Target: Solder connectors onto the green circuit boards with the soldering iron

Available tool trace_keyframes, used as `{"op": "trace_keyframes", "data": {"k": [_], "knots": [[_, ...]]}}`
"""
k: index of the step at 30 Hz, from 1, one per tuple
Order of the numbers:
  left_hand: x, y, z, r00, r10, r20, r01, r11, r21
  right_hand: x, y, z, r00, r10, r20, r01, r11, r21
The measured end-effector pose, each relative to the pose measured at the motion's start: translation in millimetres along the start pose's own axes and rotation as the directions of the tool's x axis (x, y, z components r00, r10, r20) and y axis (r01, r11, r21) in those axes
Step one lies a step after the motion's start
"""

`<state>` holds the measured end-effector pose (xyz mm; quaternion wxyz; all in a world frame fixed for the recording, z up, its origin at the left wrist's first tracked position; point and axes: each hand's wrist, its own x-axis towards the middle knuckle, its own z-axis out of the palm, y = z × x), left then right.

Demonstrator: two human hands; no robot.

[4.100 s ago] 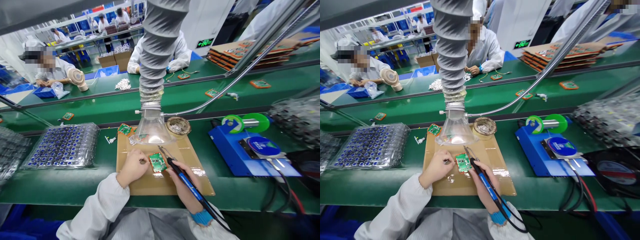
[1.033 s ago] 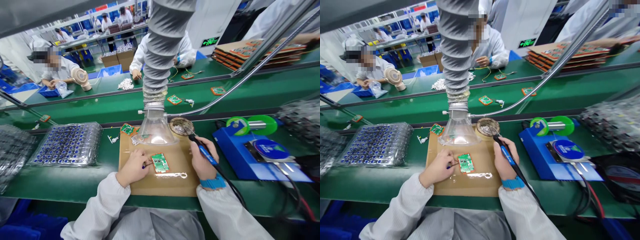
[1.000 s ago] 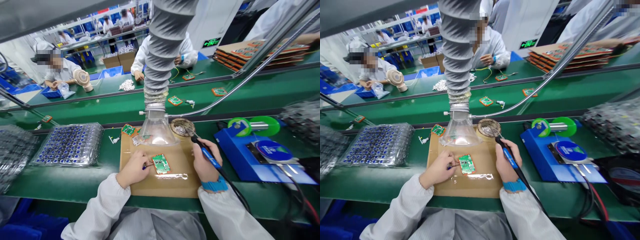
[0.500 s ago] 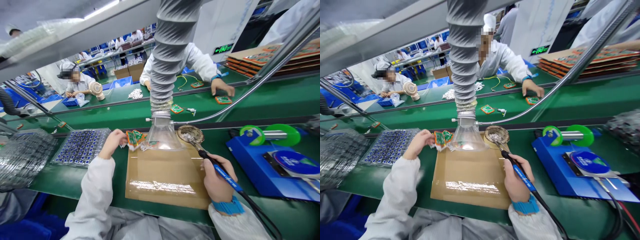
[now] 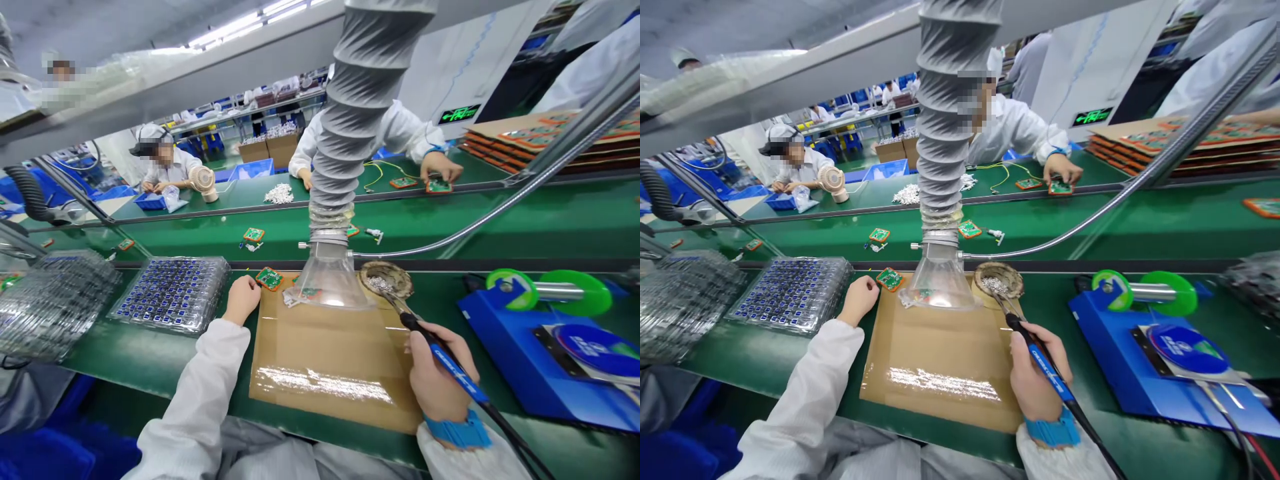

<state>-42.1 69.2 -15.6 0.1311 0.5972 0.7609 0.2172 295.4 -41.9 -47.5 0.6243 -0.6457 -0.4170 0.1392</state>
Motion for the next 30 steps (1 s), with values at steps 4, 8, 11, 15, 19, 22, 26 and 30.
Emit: {"op": "trace_keyframes", "data": {"k": [4,8,11,15,19,22,26,30], "knots": [[-34,-10,-23.5,0.998,-0.056,0.016,0.058,0.923,-0.381,1,-1,1,1.0,0.002,-0.004,-0.002,1.0,0.001],[-70,-9,-37.8,0.97,-0.055,0.238,0.225,0.578,-0.784,0,1,0,1.0,0.001,-0.028,-0.001,1.0,-0.003],[-88,6,-27.0,0.888,0.07,0.454,0.358,0.513,-0.78,-11,-4,-2,0.998,0.03,-0.057,-0.031,0.999,-0.029],[-92,35,1.1,0.866,0.244,0.437,0.052,0.825,-0.563,-37,-21,-2,0.998,0.061,-0.026,-0.064,0.992,-0.11],[-81,45,-2.0,0.908,0.376,0.186,-0.346,0.922,-0.174,-58,-28,6,0.939,0.022,0.342,0.012,0.995,-0.097],[-58,26,-34.4,0.938,0.328,0.109,-0.326,0.945,-0.037,-65,-20,14,0.809,-0.042,0.587,0.104,0.992,-0.074],[-6,-30,-93.4,0.986,0.163,-0.043,-0.138,0.929,0.342,-64,1,19,0.697,-0.041,0.716,0.196,0.971,-0.135],[31,-83,-132.3,0.993,0.086,-0.083,-0.021,0.811,0.584,-61,12,15,0.641,-0.074,0.764,0.253,0.96,-0.119]]}}
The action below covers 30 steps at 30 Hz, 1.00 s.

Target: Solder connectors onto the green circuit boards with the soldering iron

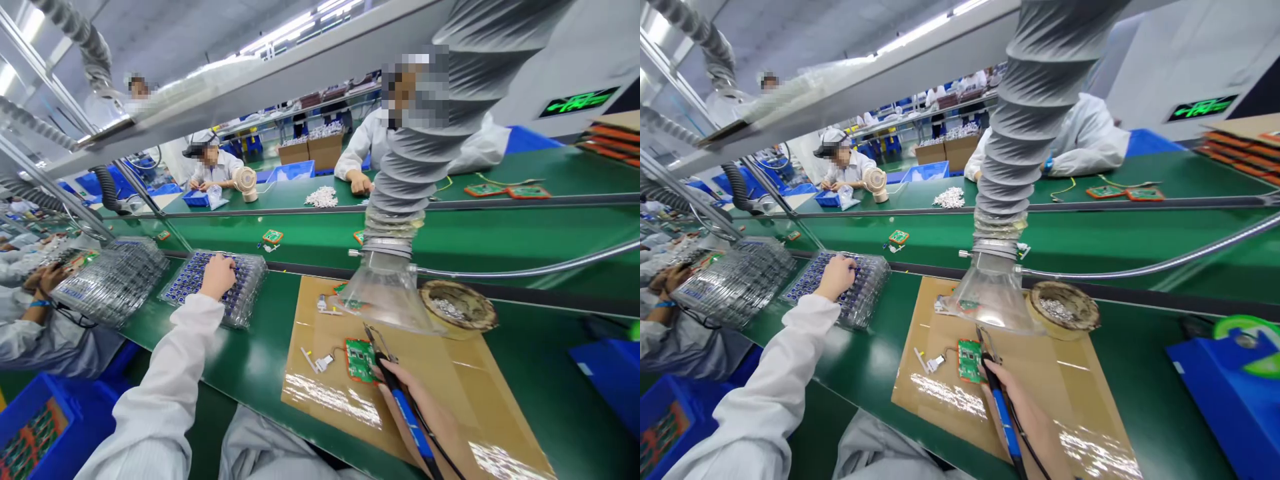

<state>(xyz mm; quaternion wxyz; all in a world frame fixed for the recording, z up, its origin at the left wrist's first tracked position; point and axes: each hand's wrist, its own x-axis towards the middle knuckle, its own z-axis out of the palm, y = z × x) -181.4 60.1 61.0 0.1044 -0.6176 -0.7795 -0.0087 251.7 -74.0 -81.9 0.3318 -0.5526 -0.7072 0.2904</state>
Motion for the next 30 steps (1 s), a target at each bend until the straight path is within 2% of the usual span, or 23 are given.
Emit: {"op": "trace_keyframes", "data": {"k": [3,6,11,12,14,16,18,20,22,24,25,26,27,29,30], "knots": [[7,-17,4.1,0.999,0.047,0.025,-0.047,0.999,0.016,-5,-1,0,0.999,-0.003,-0.042,0.003,1.0,0.001],[10,-19,2.8,0.995,0.084,0.046,-0.084,0.996,0.01,-6,-2,3,0.996,-0.054,-0.067,0.054,0.999,0.0],[8,-20,-10.8,0.993,0.106,0.049,-0.104,0.994,-0.033,2,-1,7,0.979,-0.152,-0.132,0.152,0.988,-0.011],[4,-18,-13.1,0.994,0.105,0.018,-0.103,0.992,-0.075,3,-2,6,0.977,-0.161,-0.139,0.159,0.987,-0.024],[-12,-10,-16.1,0.99,0.08,-0.118,-0.109,0.958,-0.266,5,-4,6,0.975,-0.173,-0.14,0.169,0.985,-0.046],[-37,8,-16.5,0.959,-0.024,-0.281,-0.14,0.825,-0.547,5,-5,6,0.975,-0.166,-0.151,0.158,0.986,-0.061],[-67,35,-14.3,0.935,-0.15,-0.322,-0.17,0.607,-0.776,5,-6,6,0.974,-0.149,-0.173,0.14,0.988,-0.062],[-97,67,-9.8,0.955,-0.188,-0.231,-0.156,0.344,-0.926,4,-6,5,0.971,-0.141,-0.194,0.133,0.99,-0.053],[-121,100,-4.2,0.979,-0.177,-0.104,-0.104,0.011,-0.995,3,-7,4,0.966,-0.144,-0.214,0.139,0.989,-0.04],[-139,129,1.3,0.991,-0.11,0.071,0.035,-0.295,-0.955,2,-12,2,0.962,-0.144,-0.232,0.144,0.989,-0.018],[-146,141,3.8,0.985,-0.036,0.169,0.141,-0.395,-0.908,1,-15,1,0.962,-0.127,-0.241,0.133,0.991,0.008],[-152,151,6.1,0.964,0.063,0.259,0.26,-0.442,-0.859,0,-20,1,0.964,-0.095,-0.248,0.11,0.993,0.049],[-157,160,8.1,0.928,0.175,0.329,0.373,-0.435,-0.82,-1,-26,0,0.967,-0.044,-0.251,0.072,0.992,0.106],[-166,173,11.5,0.838,0.369,0.402,0.516,-0.298,-0.803,-4,-38,1,0.969,0.079,-0.235,-0.016,0.966,0.26],[-169,177,12.7,0.802,0.431,0.414,0.533,-0.204,-0.821,-5,-44,2,0.967,0.13,-0.218,-0.051,0.941,0.336]]}}
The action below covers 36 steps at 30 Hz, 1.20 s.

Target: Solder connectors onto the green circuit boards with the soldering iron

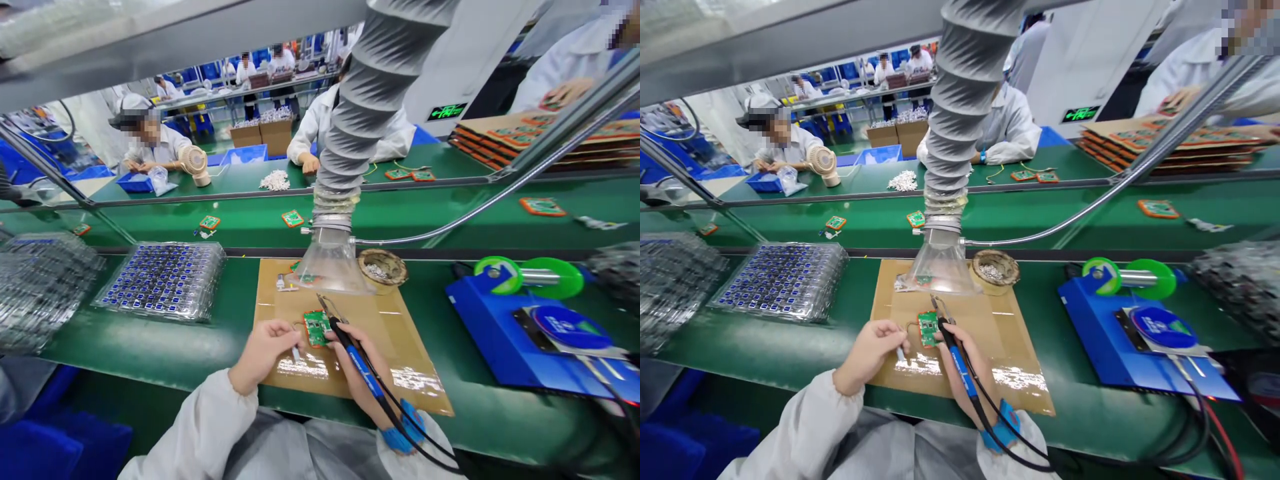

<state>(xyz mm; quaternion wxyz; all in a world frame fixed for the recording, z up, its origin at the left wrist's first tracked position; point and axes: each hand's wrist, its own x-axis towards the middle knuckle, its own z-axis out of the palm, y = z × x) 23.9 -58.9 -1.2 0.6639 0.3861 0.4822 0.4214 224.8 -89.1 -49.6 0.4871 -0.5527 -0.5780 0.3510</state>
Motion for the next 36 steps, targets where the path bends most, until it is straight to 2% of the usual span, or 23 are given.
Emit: {"op": "trace_keyframes", "data": {"k": [2,4,8,12,17,21,26,36], "knots": [[-2,-5,5.4,0.998,-0.025,0.056,0.015,0.986,0.165,-3,-10,5,0.998,0.061,0.016,-0.062,0.992,0.11],[-4,-8,8.0,0.998,-0.018,0.065,0.0,0.964,0.265,-3,-18,10,0.996,0.087,0.03,-0.091,0.982,0.168],[-7,-9,10.3,0.995,-0.021,0.101,-0.017,0.934,0.356,-1,-30,16,0.992,0.116,0.045,-0.124,0.962,0.242],[-10,-8,13.1,0.992,0.025,0.127,-0.078,0.898,0.434,1,-32,17,0.991,0.132,0.039,-0.137,0.948,0.288],[-12,-3,15.1,0.981,0.107,0.16,-0.18,0.8,0.572,2,-30,14,0.986,0.148,0.082,-0.167,0.928,0.332],[-11,-1,14.6,0.967,0.143,0.208,-0.244,0.748,0.617,2,-28,12,0.987,0.118,0.109,-0.149,0.923,0.354],[-9,0,14.0,0.961,0.168,0.222,-0.274,0.71,0.649,1,-22,14,0.993,0.084,0.078,-0.105,0.938,0.331],[-4,-1,12.2,0.979,0.165,0.122,-0.204,0.735,0.647,3,-19,18,0.995,0.101,0.007,-0.1,0.967,0.233]]}}
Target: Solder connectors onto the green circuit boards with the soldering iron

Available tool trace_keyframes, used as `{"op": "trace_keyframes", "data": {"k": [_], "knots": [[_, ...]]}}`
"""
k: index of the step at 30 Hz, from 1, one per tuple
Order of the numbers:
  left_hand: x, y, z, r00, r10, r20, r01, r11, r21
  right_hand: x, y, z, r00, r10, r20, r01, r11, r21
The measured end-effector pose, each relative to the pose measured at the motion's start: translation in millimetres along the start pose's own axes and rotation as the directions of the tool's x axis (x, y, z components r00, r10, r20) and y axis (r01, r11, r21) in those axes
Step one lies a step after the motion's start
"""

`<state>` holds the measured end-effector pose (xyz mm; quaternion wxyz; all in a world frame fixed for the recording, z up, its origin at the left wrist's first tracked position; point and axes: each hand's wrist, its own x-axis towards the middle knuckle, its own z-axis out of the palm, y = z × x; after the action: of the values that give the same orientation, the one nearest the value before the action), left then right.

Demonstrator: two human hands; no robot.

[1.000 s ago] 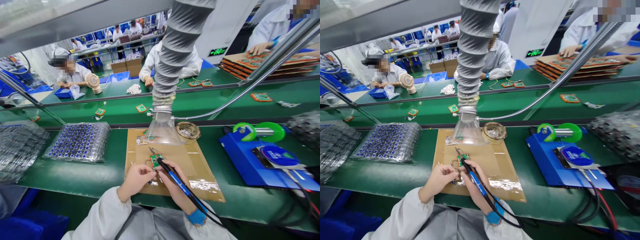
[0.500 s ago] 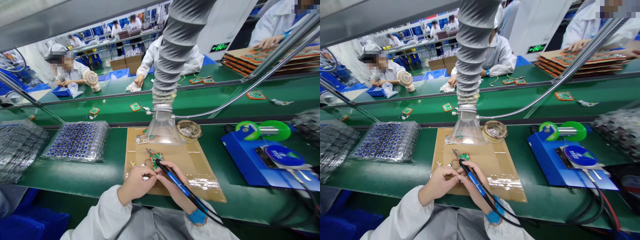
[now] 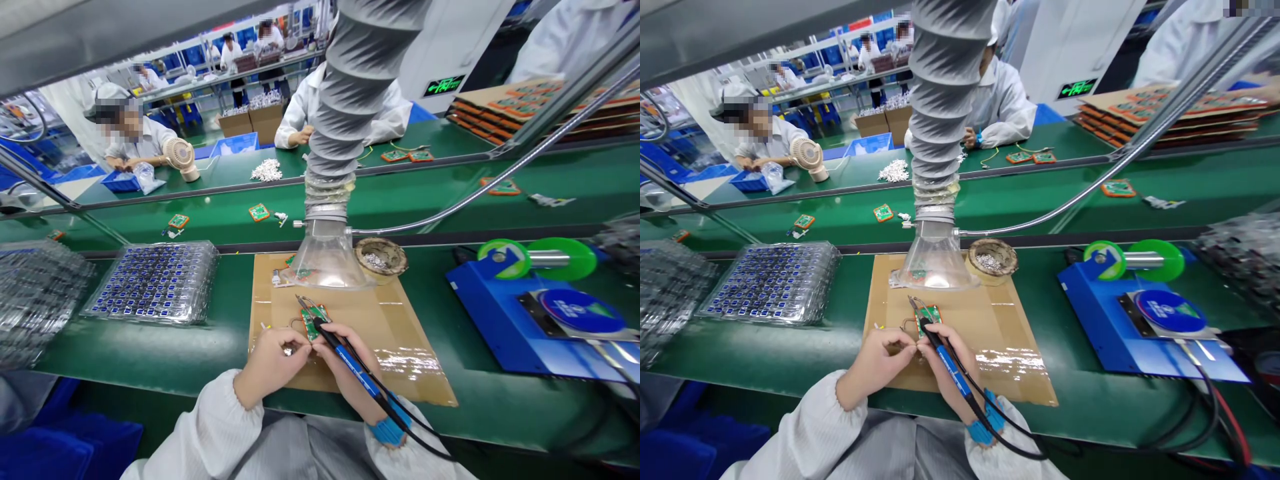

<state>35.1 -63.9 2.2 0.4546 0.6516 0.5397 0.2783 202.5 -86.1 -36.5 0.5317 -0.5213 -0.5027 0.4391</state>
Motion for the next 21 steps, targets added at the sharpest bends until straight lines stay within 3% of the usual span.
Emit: {"op": "trace_keyframes", "data": {"k": [5,8,11,15,21], "knots": [[0,-3,0.3,1.0,-0.001,-0.026,0.001,1.0,0.001,0,3,1,1.0,-0.009,-0.019,0.009,0.999,-0.033],[8,-6,-4.2,0.997,0.078,-0.01,-0.076,0.991,0.109,4,5,0,0.999,-0.022,-0.04,0.02,0.999,-0.044],[23,-12,-10.7,0.991,0.128,-0.034,-0.115,0.958,0.264,11,8,-7,0.988,-0.037,-0.151,0.024,0.996,-0.085],[41,-20,-14.5,0.997,0.067,-0.041,-0.048,0.932,0.358,12,13,-24,0.943,-0.149,-0.296,0.08,0.969,-0.234],[49,-24,-10.8,1.0,0.008,-0.026,0.004,0.903,0.429,-4,22,-40,0.935,-0.243,-0.258,0.155,0.935,-0.32]]}}
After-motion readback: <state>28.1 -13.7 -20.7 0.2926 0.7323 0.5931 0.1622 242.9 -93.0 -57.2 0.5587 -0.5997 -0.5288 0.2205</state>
